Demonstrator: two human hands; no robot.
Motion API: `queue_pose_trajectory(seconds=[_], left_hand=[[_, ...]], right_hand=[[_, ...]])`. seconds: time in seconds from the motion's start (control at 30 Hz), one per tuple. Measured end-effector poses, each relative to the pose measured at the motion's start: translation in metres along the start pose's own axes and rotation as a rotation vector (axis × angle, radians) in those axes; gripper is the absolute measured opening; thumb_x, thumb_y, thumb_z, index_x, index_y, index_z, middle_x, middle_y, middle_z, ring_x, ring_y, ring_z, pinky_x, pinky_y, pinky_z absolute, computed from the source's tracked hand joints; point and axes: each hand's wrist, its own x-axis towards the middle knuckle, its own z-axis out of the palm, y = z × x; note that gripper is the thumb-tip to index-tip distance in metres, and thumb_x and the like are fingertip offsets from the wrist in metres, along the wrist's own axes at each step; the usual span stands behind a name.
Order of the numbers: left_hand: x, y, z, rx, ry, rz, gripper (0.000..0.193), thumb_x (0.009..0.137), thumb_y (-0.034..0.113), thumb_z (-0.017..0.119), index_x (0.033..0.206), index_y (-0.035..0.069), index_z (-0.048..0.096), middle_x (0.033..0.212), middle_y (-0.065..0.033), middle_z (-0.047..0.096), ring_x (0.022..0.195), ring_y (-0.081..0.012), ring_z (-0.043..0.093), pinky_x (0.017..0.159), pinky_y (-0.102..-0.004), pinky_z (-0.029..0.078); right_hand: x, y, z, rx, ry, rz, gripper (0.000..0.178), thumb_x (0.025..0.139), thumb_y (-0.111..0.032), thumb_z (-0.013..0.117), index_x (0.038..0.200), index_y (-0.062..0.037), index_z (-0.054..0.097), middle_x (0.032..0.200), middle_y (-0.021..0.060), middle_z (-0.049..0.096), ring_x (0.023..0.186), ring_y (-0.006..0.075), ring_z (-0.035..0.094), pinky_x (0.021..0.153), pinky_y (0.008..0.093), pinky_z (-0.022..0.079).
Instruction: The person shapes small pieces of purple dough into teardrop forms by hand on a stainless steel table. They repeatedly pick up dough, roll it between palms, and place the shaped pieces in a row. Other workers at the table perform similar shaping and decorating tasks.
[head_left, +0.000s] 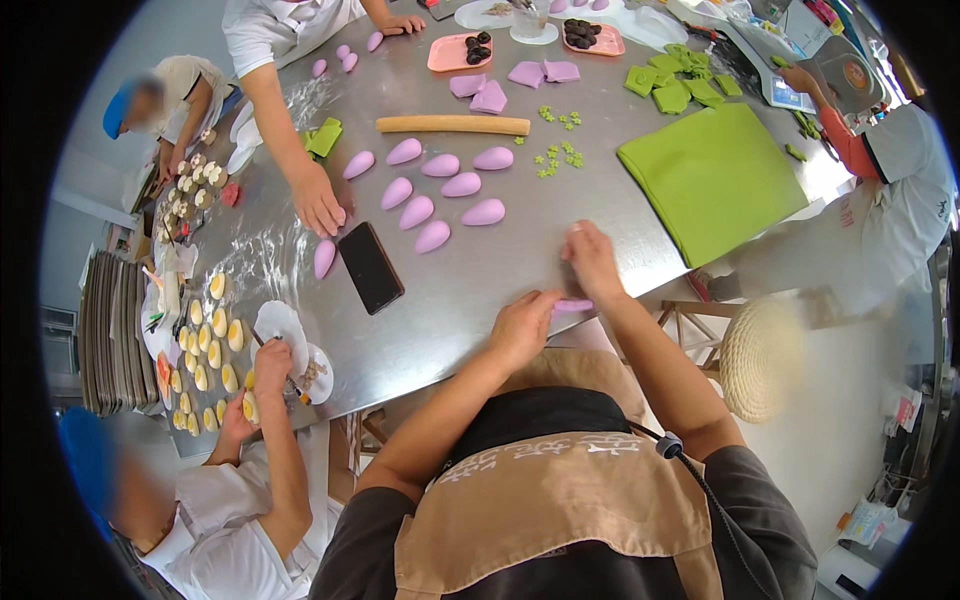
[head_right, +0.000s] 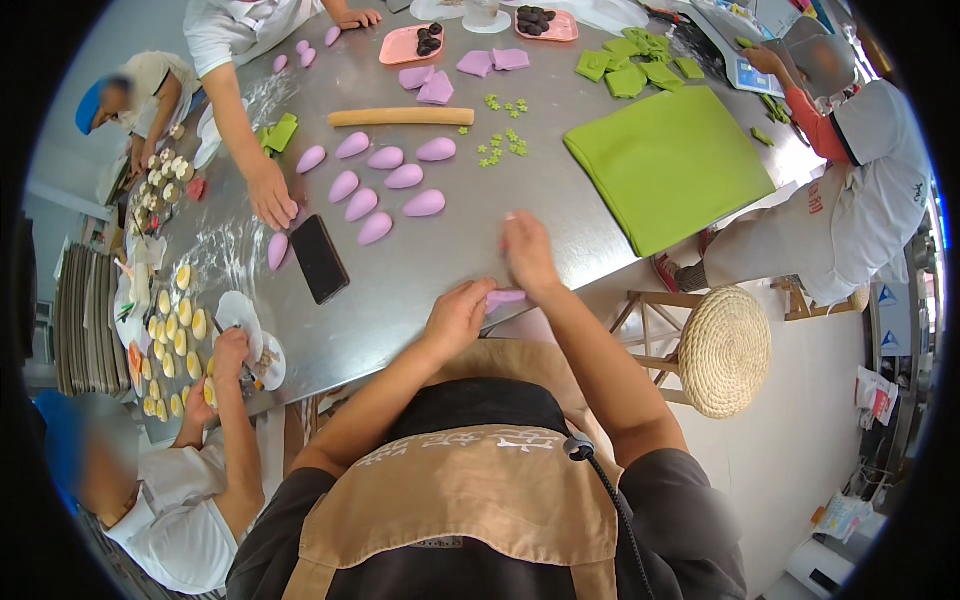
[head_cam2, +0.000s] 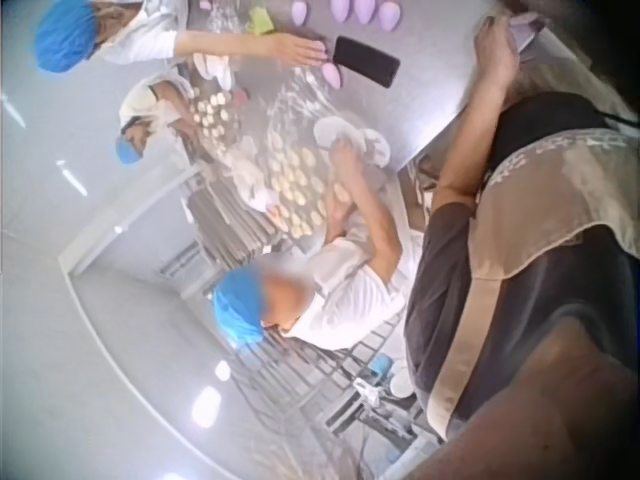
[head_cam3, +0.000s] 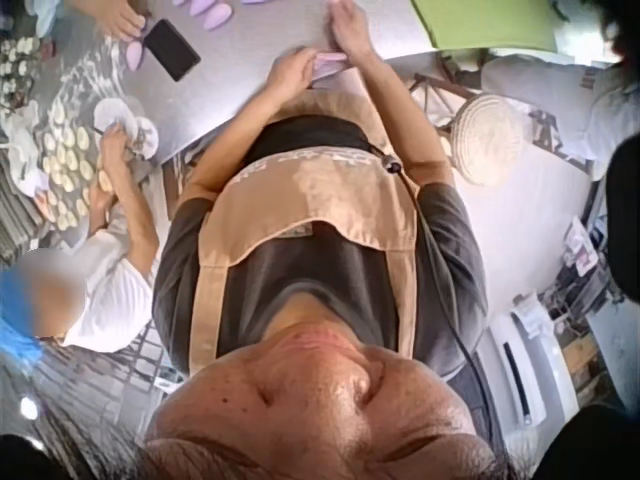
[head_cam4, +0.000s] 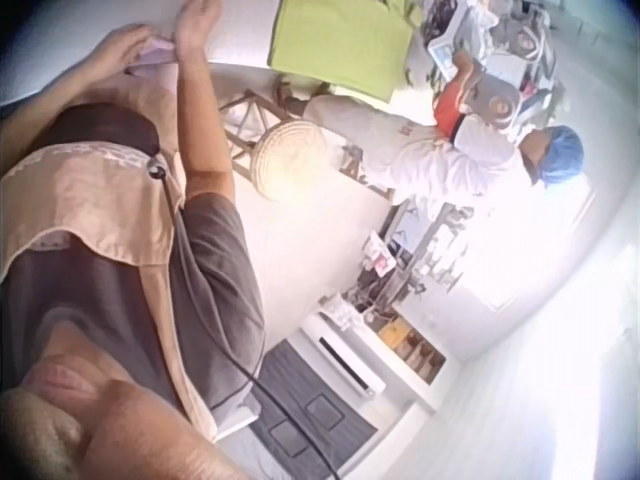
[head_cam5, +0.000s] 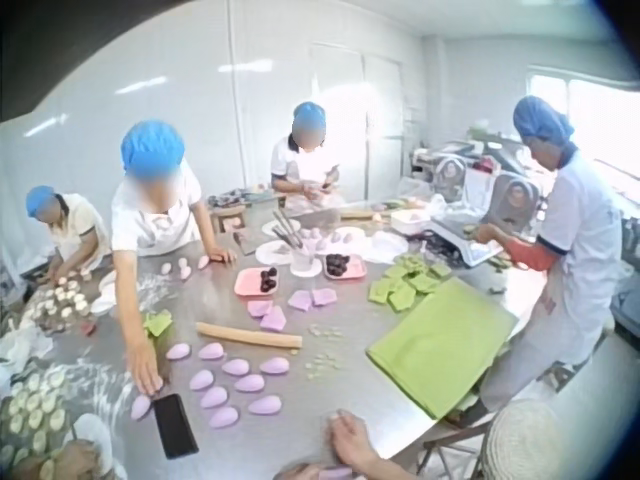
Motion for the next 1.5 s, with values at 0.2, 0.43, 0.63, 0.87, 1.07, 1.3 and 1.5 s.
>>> queue_pose_trajectory(seconds=[0.2, 0.43, 0.63, 0.87, 1.07, 1.3, 1.5], left_hand=[[0.004, 0.005, 0.002, -0.486, -0.006, -0.621, 0.018, 0.094, -0.003, 0.053, 0.111, -0.001, 0.054, 0.085, -0.0105, 0.066, 0.070, -0.0159, 0.068, 0.060, -0.0292, 0.055], [-0.017, -0.001, -0.007, -0.319, 0.192, -0.043, 0.037, 0.081, -0.013, 0.051, 0.115, 0.001, 0.048, 0.115, -0.0202, 0.057, 0.101, -0.0356, 0.060, 0.088, -0.0384, 0.050], [-0.005, 0.020, -0.009, -0.457, 0.188, -0.100, 0.030, 0.086, -0.011, 0.052, 0.114, 0.000, 0.049, 0.105, -0.0196, 0.064, 0.087, -0.0290, 0.067, 0.076, -0.0332, 0.054], [0.016, 0.013, -0.005, -0.616, -0.109, -0.818, 0.017, 0.100, 0.005, 0.050, 0.115, -0.001, 0.046, 0.086, -0.0132, 0.065, 0.071, -0.0207, 0.070, 0.061, -0.0305, 0.057], [0.014, 0.023, -0.009, -0.967, -0.073, -0.964, 0.021, 0.102, 0.013, 0.051, 0.119, 0.002, 0.044, 0.091, -0.0158, 0.064, 0.074, -0.0234, 0.072, 0.061, -0.0322, 0.059], [0.001, 0.007, 0.005, -0.443, -0.138, -0.420, 0.035, 0.096, 0.002, 0.052, 0.130, 0.005, 0.042, 0.089, -0.0134, 0.066, 0.072, -0.0215, 0.071, 0.062, -0.0319, 0.058], [0.031, 0.026, -0.011, -0.679, -0.121, -0.907, 0.030, 0.097, 0.003, 0.053, 0.124, 0.001, 0.040, 0.083, -0.0163, 0.065, 0.072, -0.0230, 0.071, 0.061, -0.0315, 0.059]], right_hand=[[-0.019, -0.005, 0.033, -0.028, -0.018, -0.256, 0.026, 0.106, -0.029, 0.045, 0.097, -0.0057, 0.054, 0.079, 0.0054, 0.057, 0.066, 0.0138, 0.051, 0.060, 0.0302, 0.044], [-0.026, -0.029, -0.005, 0.624, 0.082, -0.006, 0.024, 0.108, -0.028, 0.039, 0.107, -0.0089, 0.053, 0.086, 0.0042, 0.060, 0.070, 0.0110, 0.053, 0.065, 0.0254, 0.045], [-0.044, -0.069, 0.010, 0.120, 0.118, -0.339, 0.019, 0.104, -0.021, 0.046, 0.100, -0.0060, 0.057, 0.082, 0.0042, 0.059, 0.074, 0.0134, 0.055, 0.069, 0.0282, 0.047], [-0.027, -0.012, 0.042, -0.376, -0.077, -0.432, 0.020, 0.103, -0.025, 0.048, 0.100, -0.0077, 0.057, 0.071, 0.0153, 0.061, 0.066, 0.0359, 0.061, 0.059, 0.0447, 0.048], [0.015, -0.003, 0.049, -0.545, 0.067, -0.618, 0.024, 0.102, -0.029, 0.049, 0.097, -0.0080, 0.059, 0.071, 0.0134, 0.061, 0.061, 0.0341, 0.060, 0.055, 0.0456, 0.046], [-0.017, -0.017, 0.020, 0.109, -0.198, 0.149, 0.038, 0.104, -0.037, 0.048, 0.088, -0.0037, 0.055, 0.070, 0.0049, 0.058, 0.060, 0.0139, 0.054, 0.056, 0.0316, 0.045], [0.007, -0.007, 0.039, -0.477, -0.021, -0.339, 0.027, 0.102, -0.028, 0.049, 0.092, -0.0035, 0.054, 0.082, 0.0206, 0.060, 0.073, 0.0429, 0.058, 0.064, 0.0486, 0.046]])
